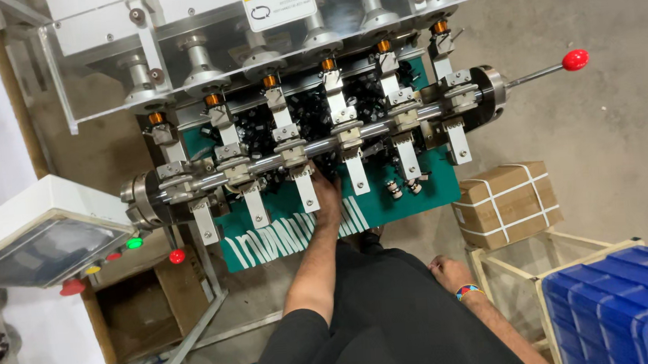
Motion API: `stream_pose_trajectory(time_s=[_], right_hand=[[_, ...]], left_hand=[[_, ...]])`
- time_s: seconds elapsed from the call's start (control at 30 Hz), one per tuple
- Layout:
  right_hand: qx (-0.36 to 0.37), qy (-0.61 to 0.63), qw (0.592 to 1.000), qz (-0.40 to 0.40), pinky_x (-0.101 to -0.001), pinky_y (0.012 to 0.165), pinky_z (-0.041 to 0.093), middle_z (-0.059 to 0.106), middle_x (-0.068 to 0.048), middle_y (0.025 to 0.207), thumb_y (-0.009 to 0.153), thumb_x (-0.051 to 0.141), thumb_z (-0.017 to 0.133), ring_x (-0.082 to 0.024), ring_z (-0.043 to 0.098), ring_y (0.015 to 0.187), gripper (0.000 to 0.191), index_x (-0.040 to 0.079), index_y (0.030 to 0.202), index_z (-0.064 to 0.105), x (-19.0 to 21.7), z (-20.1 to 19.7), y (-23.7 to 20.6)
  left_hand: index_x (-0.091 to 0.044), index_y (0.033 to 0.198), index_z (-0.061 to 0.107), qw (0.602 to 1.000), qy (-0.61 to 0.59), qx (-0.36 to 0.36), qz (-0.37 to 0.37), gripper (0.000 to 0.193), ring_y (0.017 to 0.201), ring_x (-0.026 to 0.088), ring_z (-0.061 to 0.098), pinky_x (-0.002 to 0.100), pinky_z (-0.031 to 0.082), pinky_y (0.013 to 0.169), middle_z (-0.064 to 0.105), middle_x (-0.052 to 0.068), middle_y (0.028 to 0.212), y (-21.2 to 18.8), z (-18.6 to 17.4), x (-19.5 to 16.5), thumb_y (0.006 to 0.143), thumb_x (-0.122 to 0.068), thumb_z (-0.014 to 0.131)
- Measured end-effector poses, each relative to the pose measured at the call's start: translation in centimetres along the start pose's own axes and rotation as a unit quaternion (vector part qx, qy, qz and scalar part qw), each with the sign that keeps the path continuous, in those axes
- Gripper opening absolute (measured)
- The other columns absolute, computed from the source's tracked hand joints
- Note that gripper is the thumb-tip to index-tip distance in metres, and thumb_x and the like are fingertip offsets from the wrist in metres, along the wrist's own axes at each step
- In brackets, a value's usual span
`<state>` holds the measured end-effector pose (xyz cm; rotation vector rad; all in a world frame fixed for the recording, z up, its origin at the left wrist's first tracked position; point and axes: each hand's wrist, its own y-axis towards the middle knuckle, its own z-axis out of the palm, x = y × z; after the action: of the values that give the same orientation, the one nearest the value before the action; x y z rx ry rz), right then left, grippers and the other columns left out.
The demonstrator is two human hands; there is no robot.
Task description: The person sits at a multi-spindle bench machine and works on small black and white components, fitting white strips and small parts into the machine's fixtures one at a time. They briefly reach into a box of parts, wipe a component with a black cloth, and use scissors to trim material from parts mounted on the machine before continuing to fit parts by hand.
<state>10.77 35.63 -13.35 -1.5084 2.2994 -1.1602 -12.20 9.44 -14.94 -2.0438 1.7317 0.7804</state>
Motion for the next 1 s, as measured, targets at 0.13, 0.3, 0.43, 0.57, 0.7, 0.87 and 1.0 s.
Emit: stream_pose_trajectory(time_s=[0.13,0.3,0.43,0.57,0.7,0.87,1.0], right_hand=[[-0.003,-0.004,0.999,0.048,-0.0482,0.084,0.056,0.077,-0.011,0.095,0.091,0.037,0.063,-0.035,0.073,0.095,0.024,0.022,0.105,0.075,0.5,0.4,-0.7],[-0.002,0.034,0.998,0.060,-0.0476,0.085,0.056,0.078,-0.013,0.098,0.092,0.035,0.062,-0.035,0.073,0.097,0.024,0.020,0.105,0.075,0.9,1.0,-1.3],[-0.002,0.047,0.997,0.063,-0.0469,0.086,0.056,0.078,-0.014,0.099,0.091,0.033,0.062,-0.035,0.073,0.097,0.024,0.021,0.106,0.075,1.4,1.2,-1.4],[-0.009,0.032,0.998,0.058,-0.0482,0.086,0.055,0.077,-0.013,0.100,0.092,0.034,0.062,-0.036,0.072,0.098,0.024,0.021,0.106,0.076,2.2,1.7,-1.2],[-0.013,0.002,0.998,0.059,-0.0483,0.086,0.056,0.077,-0.012,0.100,0.093,0.037,0.062,-0.035,0.072,0.098,0.025,0.021,0.106,0.075,3.1,2.3,-1.0],[-0.027,0.010,0.999,0.034,-0.0478,0.084,0.056,0.077,-0.011,0.099,0.092,0.034,0.062,-0.034,0.072,0.096,0.024,0.019,0.105,0.075,4.0,2.8,-1.2],[-0.046,0.015,0.998,0.035,-0.0479,0.085,0.056,0.077,-0.012,0.100,0.093,0.034,0.062,-0.035,0.072,0.097,0.024,0.017,0.105,0.075,4.6,3.4,-1.4]], left_hand=[[0.000,0.148,0.042,0.993,0.089,0.018,0.082,0.091,0.117,0.041,0.060,0.055,0.048,0.094,0.061,0.023,0.133,0.2,-0.3,2.3,0.077,-0.043,0.081],[-0.003,0.145,0.051,0.986,0.054,0.062,0.144,0.078,0.107,0.041,0.067,0.048,0.058,0.088,0.063,0.021,0.128,1.1,-1.7,4.4,0.087,-0.048,0.079],[-0.006,0.146,0.057,0.970,-0.027,0.051,0.236,0.063,0.100,0.037,0.070,0.043,0.061,0.077,0.066,0.020,0.131,0.4,-3.5,5.5,0.091,-0.032,0.072],[-0.006,0.137,0.061,0.966,0.003,0.097,0.241,0.060,0.095,0.037,0.069,0.043,0.060,0.072,0.069,0.020,0.119,0.5,-3.2,5.9,0.089,-0.038,0.077],[-0.014,0.136,0.062,0.961,0.040,0.025,0.272,0.048,0.103,0.034,0.070,0.042,0.061,0.081,0.071,0.011,0.119,1.5,-1.9,6.1,0.092,-0.030,0.072],[-0.018,0.143,0.060,0.960,-0.003,0.183,0.213,0.046,0.109,0.036,0.068,0.043,0.060,0.081,0.068,0.013,0.126,1.6,-2.9,7.3,0.098,-0.022,0.064],[-0.020,0.145,0.058,0.951,-0.018,0.181,0.252,0.048,0.120,0.038,0.063,0.041,0.059,0.083,0.061,0.019,0.139,1.5,-4.2,7.6,0.097,-0.022,0.062]])
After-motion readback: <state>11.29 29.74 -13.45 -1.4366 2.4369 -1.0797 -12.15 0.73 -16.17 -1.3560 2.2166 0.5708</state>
